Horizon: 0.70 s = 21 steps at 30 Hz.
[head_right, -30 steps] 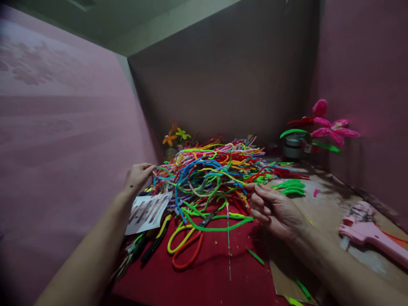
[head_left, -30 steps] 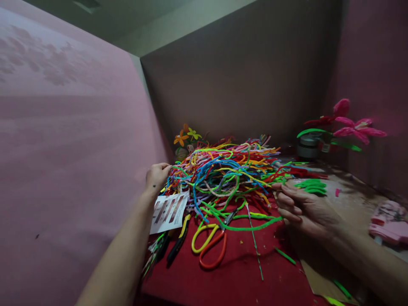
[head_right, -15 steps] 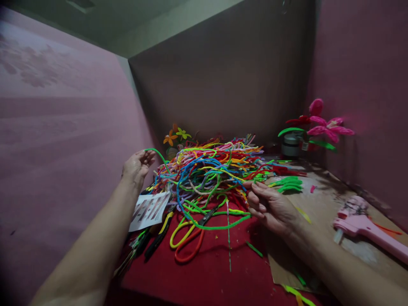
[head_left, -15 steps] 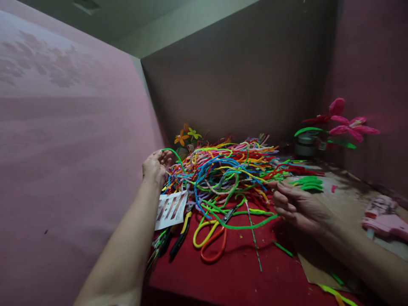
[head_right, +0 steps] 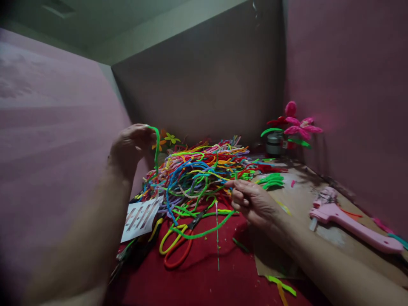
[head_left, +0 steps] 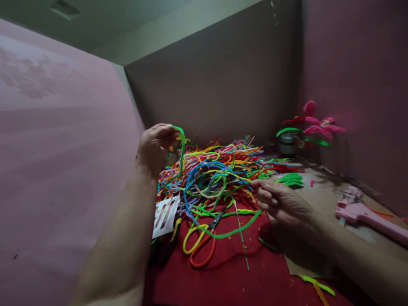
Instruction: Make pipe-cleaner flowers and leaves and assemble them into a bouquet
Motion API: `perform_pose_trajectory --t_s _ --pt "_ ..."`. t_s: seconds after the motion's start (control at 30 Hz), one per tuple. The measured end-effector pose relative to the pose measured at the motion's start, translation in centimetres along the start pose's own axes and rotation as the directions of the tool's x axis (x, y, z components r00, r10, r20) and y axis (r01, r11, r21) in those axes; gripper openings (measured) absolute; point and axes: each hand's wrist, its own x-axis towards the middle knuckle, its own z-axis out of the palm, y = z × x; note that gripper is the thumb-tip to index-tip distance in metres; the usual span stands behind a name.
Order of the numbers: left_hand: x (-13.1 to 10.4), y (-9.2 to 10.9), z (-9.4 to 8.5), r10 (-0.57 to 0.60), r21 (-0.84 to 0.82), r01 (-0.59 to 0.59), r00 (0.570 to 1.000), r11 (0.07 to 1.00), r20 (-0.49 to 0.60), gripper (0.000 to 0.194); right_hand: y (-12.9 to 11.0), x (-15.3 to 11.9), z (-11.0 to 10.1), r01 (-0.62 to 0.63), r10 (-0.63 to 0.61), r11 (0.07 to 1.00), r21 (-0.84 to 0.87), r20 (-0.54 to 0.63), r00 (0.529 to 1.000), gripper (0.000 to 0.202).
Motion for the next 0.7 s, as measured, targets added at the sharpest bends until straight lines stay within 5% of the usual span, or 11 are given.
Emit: perform_pose_trajectory --t_s 0.07,0.13,0.27,0.37,0.43,0.53,0.6,0.63,0.7 --pt "-2.0 1.0 3.7 -0.079 0.160 0.034 0.955 0.986 0.284 0.008 -0.2 -0.1 0.3 0.020 -0.020 0.999 -0.034 0.016 1.000 0.013" --pt "-4.2 1.1 7.4 -0.188 0.359 0.009 0.864 0.933 0.468 0.010 -0.1 -0.1 0.7 0.037 -0.035 0.998 -0.056 0.033 0.999 0.014" --pt "-8.4 -1.0 12.9 -0.266 0.545 -0.222 0.687 0.809 0.676 0.010 0.3 0.1 1.0 0.031 -0.033 0.999 0.036 0.064 0.997 0.010" --pt "-9.9 -3.3 14.3 -0.180 0.586 -0.415 0.689 0.696 0.702 0.011 0.1 0.2 0.8 -0.048 0.048 0.991 0.121 0.007 0.999 0.014" --pt "-10.2 -4.6 14.3 -0.161 0.601 -0.429 0.709 0.674 0.687 0.012 -0.2 0.3 0.7 -0.114 0.124 0.983 0.142 -0.069 0.990 0.018" --pt "-10.3 -6.0 13.7 -0.171 0.597 -0.307 0.773 0.741 0.611 0.009 -0.6 0.2 0.7 -0.133 0.152 0.978 0.159 -0.114 0.982 0.020" --pt "-10.8 -6.6 13.5 -0.255 0.559 -0.073 0.837 0.826 0.485 0.016 -0.6 0.3 0.6 -0.094 0.111 0.981 0.170 -0.091 0.990 0.019" --pt "-11.2 -6.9 13.4 -0.337 0.500 0.086 0.834 0.862 0.437 0.023 -0.6 0.5 0.6 -0.068 0.083 0.983 0.168 -0.082 0.993 0.018" --pt "-12.3 -7.1 13.2 -0.521 0.335 0.403 0.722 0.852 0.455 0.035 -0.3 0.7 0.4 0.007 0.007 0.990 0.141 -0.101 0.995 0.016"
